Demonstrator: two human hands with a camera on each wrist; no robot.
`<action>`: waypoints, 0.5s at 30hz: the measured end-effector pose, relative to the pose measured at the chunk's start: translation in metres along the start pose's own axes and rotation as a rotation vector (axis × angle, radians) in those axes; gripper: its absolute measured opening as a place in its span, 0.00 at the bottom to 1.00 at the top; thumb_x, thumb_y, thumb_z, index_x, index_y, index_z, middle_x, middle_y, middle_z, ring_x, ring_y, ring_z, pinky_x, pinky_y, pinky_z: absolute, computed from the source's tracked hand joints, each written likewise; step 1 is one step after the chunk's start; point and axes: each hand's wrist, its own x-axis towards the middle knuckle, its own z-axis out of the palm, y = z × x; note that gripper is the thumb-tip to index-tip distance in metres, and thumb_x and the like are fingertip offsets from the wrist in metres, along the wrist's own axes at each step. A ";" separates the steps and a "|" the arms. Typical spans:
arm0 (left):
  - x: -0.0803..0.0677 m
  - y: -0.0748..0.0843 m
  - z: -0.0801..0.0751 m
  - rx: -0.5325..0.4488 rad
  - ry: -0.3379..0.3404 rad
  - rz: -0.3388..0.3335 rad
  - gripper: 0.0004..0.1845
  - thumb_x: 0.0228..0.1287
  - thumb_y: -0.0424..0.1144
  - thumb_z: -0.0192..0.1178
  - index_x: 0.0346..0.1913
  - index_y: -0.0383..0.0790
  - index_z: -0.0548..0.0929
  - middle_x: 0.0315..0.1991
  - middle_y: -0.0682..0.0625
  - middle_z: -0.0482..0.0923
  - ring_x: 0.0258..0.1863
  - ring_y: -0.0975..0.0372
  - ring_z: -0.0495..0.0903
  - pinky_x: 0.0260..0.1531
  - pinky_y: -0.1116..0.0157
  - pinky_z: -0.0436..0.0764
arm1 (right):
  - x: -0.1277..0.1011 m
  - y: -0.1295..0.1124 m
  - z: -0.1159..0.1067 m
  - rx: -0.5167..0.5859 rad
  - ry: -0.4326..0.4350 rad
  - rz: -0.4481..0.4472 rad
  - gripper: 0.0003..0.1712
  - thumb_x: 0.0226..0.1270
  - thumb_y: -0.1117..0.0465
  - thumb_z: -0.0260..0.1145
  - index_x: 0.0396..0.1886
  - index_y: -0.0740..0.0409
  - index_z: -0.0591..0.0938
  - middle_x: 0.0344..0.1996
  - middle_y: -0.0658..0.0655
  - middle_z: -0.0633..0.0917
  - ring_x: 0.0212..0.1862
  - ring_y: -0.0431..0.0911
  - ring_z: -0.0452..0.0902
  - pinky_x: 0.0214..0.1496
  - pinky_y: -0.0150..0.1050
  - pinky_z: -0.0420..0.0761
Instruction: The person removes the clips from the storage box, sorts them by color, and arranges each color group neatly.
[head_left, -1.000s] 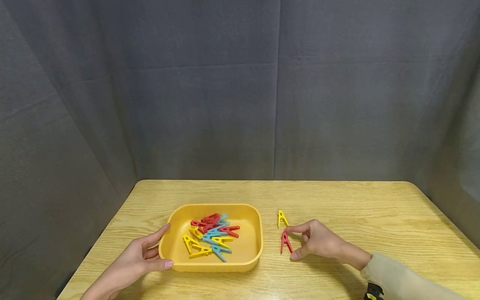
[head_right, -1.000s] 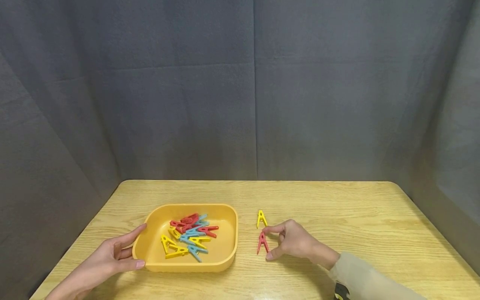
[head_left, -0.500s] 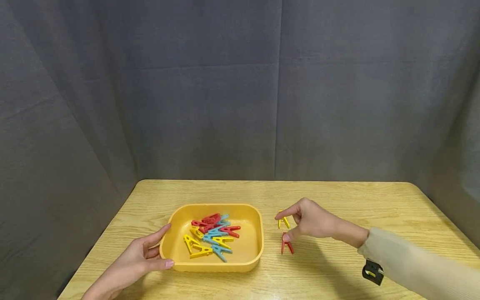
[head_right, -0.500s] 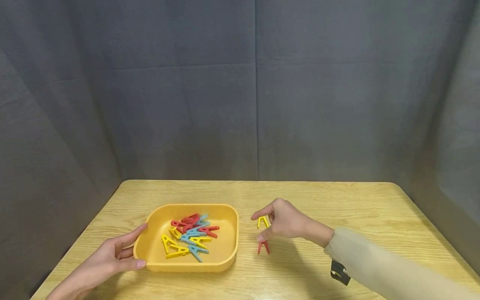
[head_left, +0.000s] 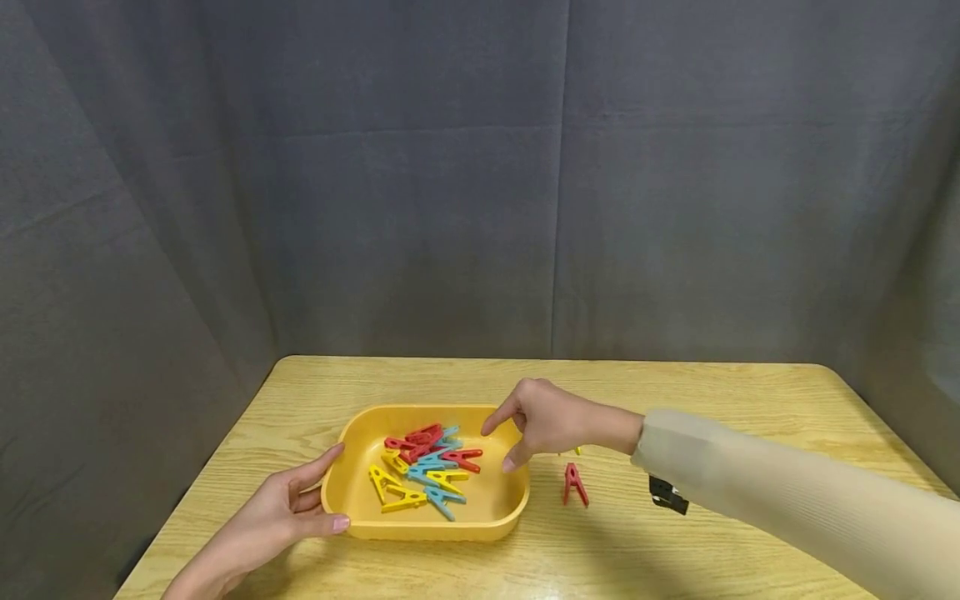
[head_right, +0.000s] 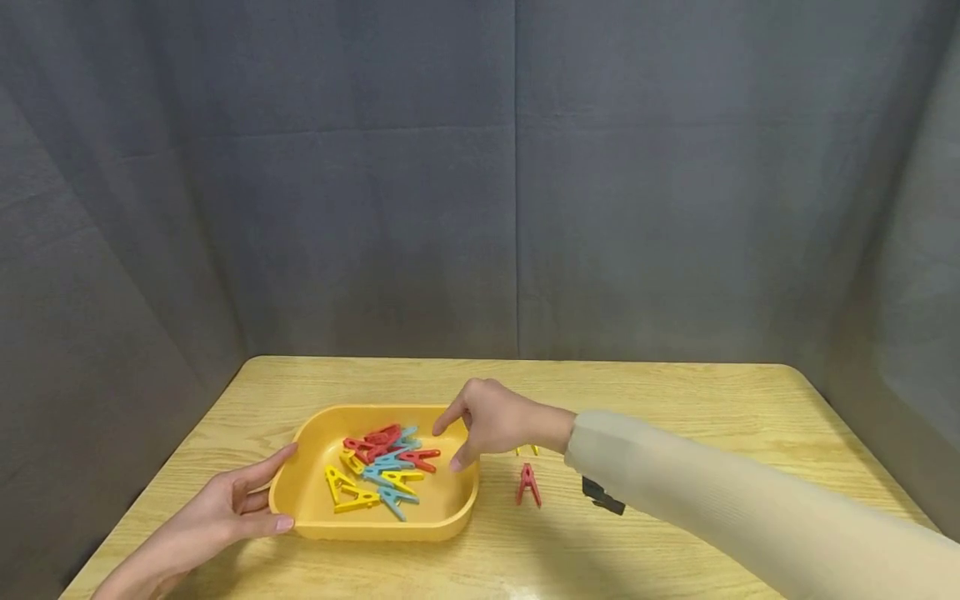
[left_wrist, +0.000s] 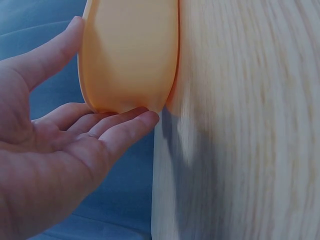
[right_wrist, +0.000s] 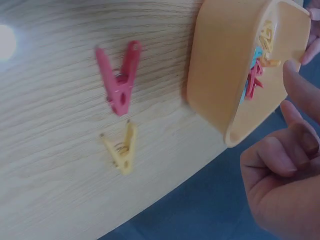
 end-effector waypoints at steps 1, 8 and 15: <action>0.000 0.000 0.000 0.001 0.000 0.000 0.54 0.68 0.32 0.72 0.84 0.29 0.45 0.79 0.26 0.51 0.68 0.43 0.75 0.56 0.62 0.84 | 0.004 -0.001 0.002 0.000 -0.016 -0.009 0.24 0.52 0.68 0.86 0.51 0.63 0.92 0.08 0.40 0.60 0.16 0.35 0.50 0.21 0.28 0.57; -0.001 0.002 0.000 0.000 -0.003 0.004 0.54 0.69 0.32 0.72 0.84 0.29 0.45 0.80 0.27 0.49 0.69 0.44 0.74 0.56 0.63 0.84 | 0.031 -0.003 0.012 0.008 -0.138 -0.080 0.23 0.56 0.69 0.84 0.53 0.65 0.91 0.07 0.41 0.61 0.15 0.35 0.49 0.23 0.28 0.59; -0.004 -0.001 0.000 -0.018 -0.011 0.011 0.54 0.69 0.31 0.71 0.84 0.30 0.44 0.77 0.24 0.56 0.67 0.45 0.76 0.55 0.62 0.84 | 0.048 -0.003 0.017 -0.005 -0.222 -0.089 0.22 0.57 0.69 0.83 0.54 0.65 0.91 0.07 0.42 0.61 0.15 0.35 0.49 0.23 0.28 0.58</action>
